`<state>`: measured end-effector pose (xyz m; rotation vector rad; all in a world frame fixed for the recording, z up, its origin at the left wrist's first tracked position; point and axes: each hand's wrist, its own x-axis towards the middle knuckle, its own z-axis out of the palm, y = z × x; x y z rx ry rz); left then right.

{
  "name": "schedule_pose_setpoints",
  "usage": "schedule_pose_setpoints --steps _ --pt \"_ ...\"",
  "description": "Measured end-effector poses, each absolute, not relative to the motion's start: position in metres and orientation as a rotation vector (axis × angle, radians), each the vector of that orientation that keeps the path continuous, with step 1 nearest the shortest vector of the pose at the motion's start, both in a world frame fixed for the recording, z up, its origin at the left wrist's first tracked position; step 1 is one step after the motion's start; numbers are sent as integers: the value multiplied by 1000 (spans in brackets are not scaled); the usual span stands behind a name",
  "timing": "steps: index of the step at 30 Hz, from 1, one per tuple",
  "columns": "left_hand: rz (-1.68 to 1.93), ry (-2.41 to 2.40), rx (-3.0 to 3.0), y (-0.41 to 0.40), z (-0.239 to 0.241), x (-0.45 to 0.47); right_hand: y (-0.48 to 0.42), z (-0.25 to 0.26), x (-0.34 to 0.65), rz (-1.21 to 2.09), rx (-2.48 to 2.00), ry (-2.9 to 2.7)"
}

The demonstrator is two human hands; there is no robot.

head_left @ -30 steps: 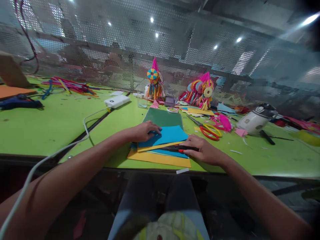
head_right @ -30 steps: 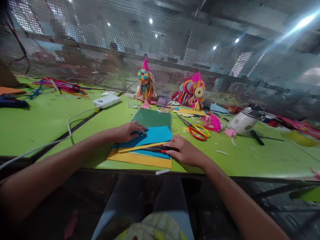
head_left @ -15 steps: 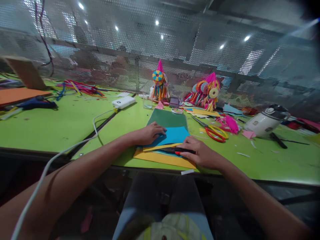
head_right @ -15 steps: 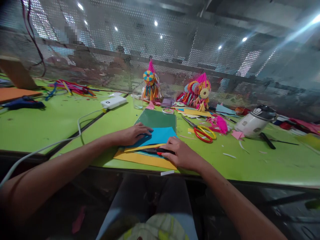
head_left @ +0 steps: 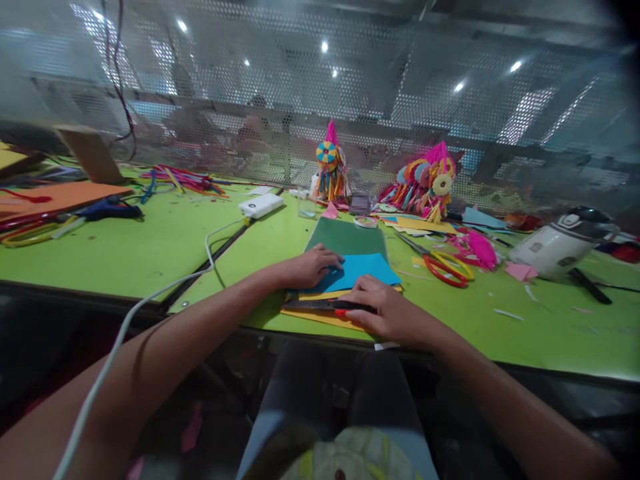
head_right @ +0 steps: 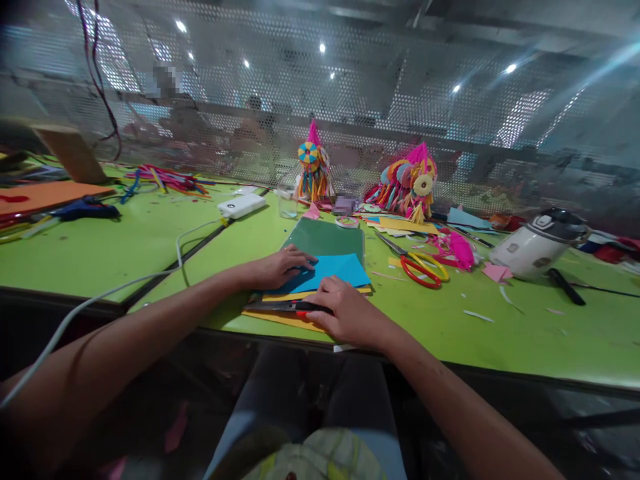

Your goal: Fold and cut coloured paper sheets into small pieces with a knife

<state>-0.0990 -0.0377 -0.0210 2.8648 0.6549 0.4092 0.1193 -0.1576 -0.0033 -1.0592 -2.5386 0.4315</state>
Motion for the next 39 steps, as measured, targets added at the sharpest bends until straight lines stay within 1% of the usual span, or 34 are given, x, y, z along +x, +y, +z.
schedule_pose_setpoints --steps 4,7,8,10,13,14,16,18,22,24,28,31,33,39 --pt "427 662 2861 -36 -24 -99 -174 3 119 498 -1011 -2560" --pt "445 663 2852 -36 -24 -99 -177 5 144 508 -1021 -2445" --pt "454 659 2851 -37 -24 -99 -174 3 158 465 -1049 -2382" --pt "476 650 2851 -37 -23 -99 -161 -6 191 272 -1161 -2220" --pt "505 634 2857 -39 -20 -98 -134 -25 243 -76 -1484 -1961" --pt "508 630 2861 -40 -19 -97 -127 -31 256 -144 -1612 -1909" --pt "516 627 2866 -42 -17 -97 -118 -41 275 -196 -1795 -1861" --pt "503 630 2873 -44 -14 -97 -116 -48 280 -239 -1877 -1887" --pt "419 686 2895 -50 -9 -97 -120 -46 263 -385 -1868 -1870" --pt "375 697 2901 -53 -7 -97 -120 -40 248 -346 -1718 -1911" --pt "359 715 2923 -56 -4 -94 -104 -20 214 -79 -1386 -2192" --pt "369 726 2958 -58 -3 -91 -81 -4 189 21 -1293 -2484" --pt "354 745 2971 -59 -3 -91 -67 2 177 55 -1245 -2581" --pt "227 800 2958 -60 8 -90 -52 -13 186 170 -1218 -2616"
